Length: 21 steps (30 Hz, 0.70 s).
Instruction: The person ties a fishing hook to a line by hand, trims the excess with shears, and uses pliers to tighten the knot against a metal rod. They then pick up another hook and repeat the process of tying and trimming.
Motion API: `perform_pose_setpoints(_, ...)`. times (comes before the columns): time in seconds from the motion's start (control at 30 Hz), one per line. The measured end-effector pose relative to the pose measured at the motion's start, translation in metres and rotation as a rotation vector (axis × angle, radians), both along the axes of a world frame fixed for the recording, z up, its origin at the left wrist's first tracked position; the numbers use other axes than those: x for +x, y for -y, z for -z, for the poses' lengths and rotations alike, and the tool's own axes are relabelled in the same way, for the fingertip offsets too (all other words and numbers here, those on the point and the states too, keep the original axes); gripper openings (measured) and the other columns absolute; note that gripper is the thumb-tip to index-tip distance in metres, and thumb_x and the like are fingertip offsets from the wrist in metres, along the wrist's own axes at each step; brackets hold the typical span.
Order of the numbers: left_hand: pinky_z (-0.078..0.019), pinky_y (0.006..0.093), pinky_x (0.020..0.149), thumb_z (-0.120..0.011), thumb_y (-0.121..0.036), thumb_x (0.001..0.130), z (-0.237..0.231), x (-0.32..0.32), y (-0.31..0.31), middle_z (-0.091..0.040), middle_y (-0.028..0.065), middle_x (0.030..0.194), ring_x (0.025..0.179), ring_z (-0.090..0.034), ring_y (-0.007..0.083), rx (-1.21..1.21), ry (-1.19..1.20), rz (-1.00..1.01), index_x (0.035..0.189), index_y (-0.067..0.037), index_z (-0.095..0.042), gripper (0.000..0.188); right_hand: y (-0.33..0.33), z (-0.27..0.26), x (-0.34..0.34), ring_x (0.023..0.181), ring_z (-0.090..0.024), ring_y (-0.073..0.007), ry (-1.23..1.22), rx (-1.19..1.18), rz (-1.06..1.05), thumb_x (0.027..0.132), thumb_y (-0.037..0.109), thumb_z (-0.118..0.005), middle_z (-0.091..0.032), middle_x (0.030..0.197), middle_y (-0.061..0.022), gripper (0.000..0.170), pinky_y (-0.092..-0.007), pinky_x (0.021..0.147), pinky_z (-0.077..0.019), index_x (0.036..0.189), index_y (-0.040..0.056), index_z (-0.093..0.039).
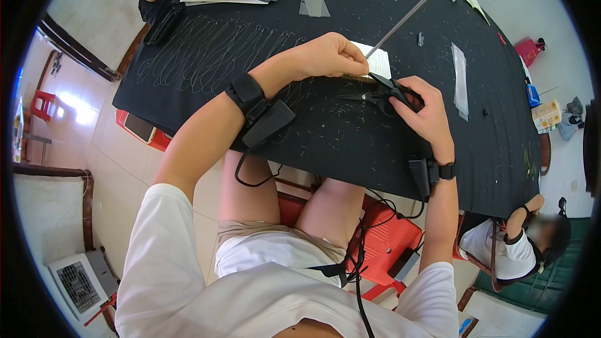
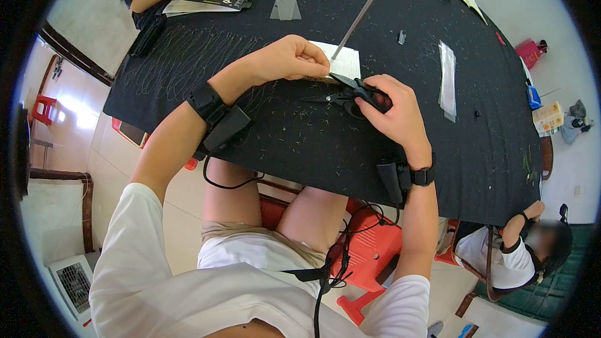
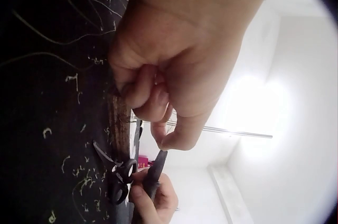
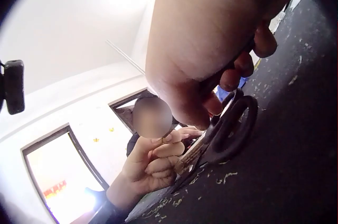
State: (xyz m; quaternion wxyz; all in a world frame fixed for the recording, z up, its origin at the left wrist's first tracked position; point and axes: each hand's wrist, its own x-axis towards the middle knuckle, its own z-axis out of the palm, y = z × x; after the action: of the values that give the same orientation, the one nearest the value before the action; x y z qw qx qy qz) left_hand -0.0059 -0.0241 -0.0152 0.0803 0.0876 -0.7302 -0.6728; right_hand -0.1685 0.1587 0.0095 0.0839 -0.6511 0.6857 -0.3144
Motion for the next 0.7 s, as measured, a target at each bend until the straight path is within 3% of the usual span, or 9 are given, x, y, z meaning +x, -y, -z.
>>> perform_pose_setpoints(0.7,-0.0223,0.0171,0.043,-0.064,-0.016,0.08,0.0019,-0.0002,0.0022,-0.049,-0.0055,0.062,0.049,-0.034,0.0009,0.013,-0.02,0.037,0.086,-0.001,-0.066,0.016,-0.0003,-0.0012,0.0006,0.058,-0.044,-0.0119,0.009,0.0,-0.011,0.07,0.008,-0.068,-0.053,0.073,-0.0046,0.023,-0.024,0.052,-0.0357,0.09,0.0008,-0.06)
